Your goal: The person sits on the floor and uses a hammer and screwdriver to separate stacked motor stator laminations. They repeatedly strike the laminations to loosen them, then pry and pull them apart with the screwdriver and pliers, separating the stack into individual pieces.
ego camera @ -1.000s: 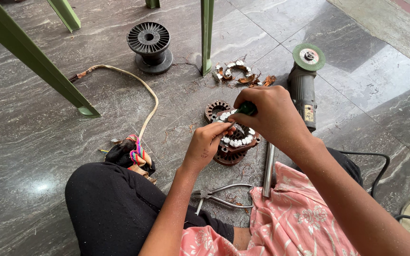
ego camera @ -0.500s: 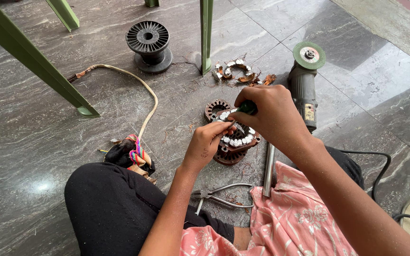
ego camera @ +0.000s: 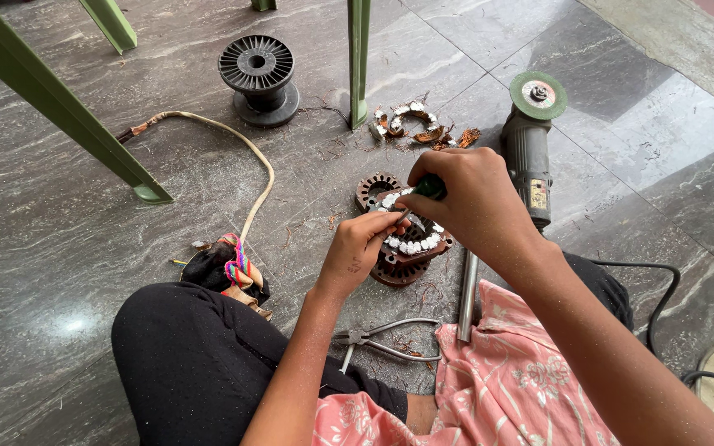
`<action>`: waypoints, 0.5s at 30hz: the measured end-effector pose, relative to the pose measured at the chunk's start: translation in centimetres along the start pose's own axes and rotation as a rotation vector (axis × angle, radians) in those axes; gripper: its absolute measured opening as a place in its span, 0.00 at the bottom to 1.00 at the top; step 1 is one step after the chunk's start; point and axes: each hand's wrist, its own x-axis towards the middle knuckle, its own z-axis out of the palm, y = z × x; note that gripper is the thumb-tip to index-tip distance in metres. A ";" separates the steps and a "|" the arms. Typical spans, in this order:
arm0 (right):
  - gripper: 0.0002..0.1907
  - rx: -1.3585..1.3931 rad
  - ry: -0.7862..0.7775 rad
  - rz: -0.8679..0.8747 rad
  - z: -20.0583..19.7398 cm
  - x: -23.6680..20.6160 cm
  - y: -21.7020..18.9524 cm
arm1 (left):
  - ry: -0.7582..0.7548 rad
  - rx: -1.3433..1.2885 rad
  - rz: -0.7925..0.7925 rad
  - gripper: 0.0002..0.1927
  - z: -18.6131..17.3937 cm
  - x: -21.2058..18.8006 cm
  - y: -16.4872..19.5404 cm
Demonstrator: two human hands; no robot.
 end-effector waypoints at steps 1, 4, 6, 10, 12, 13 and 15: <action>0.13 -0.003 0.001 0.001 0.0 0.0 0.0 | -0.002 -0.002 0.004 0.15 0.0 0.0 0.0; 0.13 -0.010 0.008 -0.002 0.1 0.0 0.0 | 0.001 0.007 -0.003 0.14 0.0 0.0 -0.2; 0.13 -0.014 0.018 -0.010 0.1 -0.1 0.0 | -0.006 0.000 0.000 0.15 0.0 0.0 -0.3; 0.14 -0.022 0.003 0.007 0.0 0.0 -0.1 | -0.011 0.017 0.007 0.15 0.0 0.0 -0.5; 0.14 -0.020 0.003 0.009 0.0 0.1 -0.2 | -0.015 0.030 0.008 0.14 0.0 0.1 -0.5; 0.14 -0.017 0.001 0.011 0.0 0.1 -0.2 | -0.017 0.036 0.008 0.14 0.0 0.1 -0.5; 0.14 -0.011 -0.002 0.014 0.1 0.1 -0.3 | -0.018 0.024 -0.003 0.13 -0.1 0.2 -0.3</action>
